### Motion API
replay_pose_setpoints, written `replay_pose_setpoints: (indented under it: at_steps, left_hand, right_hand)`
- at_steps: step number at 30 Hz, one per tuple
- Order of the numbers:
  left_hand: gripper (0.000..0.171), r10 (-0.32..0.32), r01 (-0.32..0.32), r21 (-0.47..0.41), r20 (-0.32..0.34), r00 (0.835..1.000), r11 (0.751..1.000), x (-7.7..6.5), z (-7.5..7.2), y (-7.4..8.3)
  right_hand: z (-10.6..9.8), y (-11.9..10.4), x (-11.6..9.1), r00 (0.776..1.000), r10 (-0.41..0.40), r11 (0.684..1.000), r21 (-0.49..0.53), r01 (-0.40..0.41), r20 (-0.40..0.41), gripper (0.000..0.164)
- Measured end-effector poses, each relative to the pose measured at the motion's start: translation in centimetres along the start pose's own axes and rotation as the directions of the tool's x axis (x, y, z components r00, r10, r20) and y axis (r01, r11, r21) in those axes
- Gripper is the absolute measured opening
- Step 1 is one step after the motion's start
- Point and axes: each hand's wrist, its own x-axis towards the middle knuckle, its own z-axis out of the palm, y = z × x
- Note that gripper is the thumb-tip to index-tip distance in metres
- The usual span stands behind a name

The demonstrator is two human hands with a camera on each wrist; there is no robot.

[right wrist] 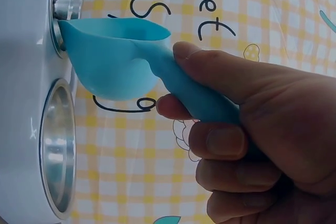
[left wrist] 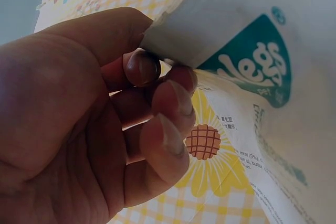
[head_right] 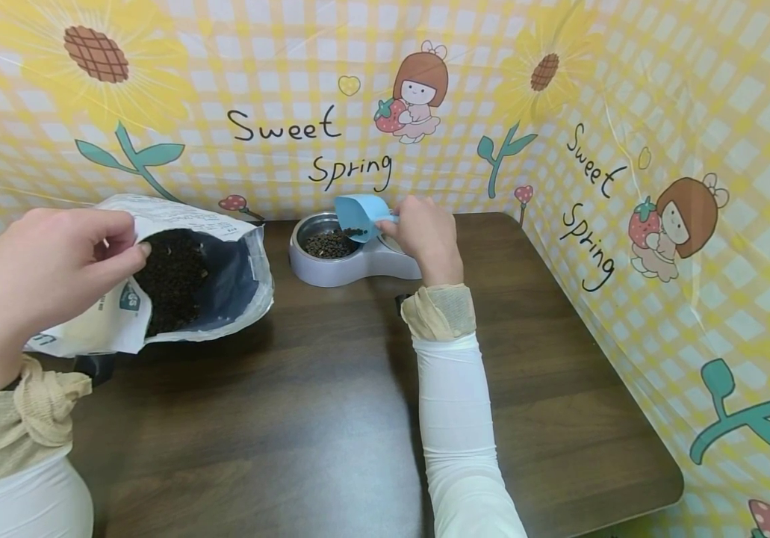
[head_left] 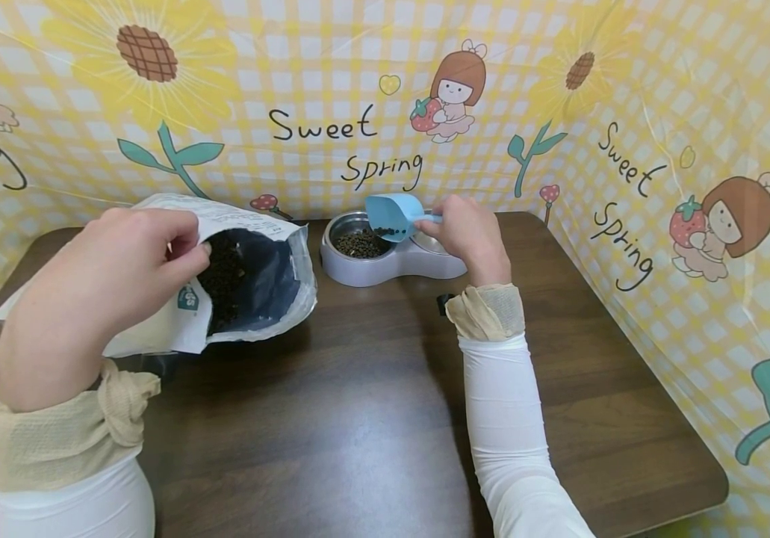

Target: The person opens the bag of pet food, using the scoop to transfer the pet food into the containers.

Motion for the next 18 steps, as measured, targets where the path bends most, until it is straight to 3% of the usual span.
replay_pose_setpoints:
  at_steps: [18]
  left_hand:
    - [0.034, -0.009, 0.009, -0.006, 0.0, 1.0, 1.0, -0.06, -0.01, 0.09]
  right_hand:
    - [0.15, -0.29, -0.09, 0.995, -0.073, 0.996, -0.055, 0.069, -0.075, 0.033]
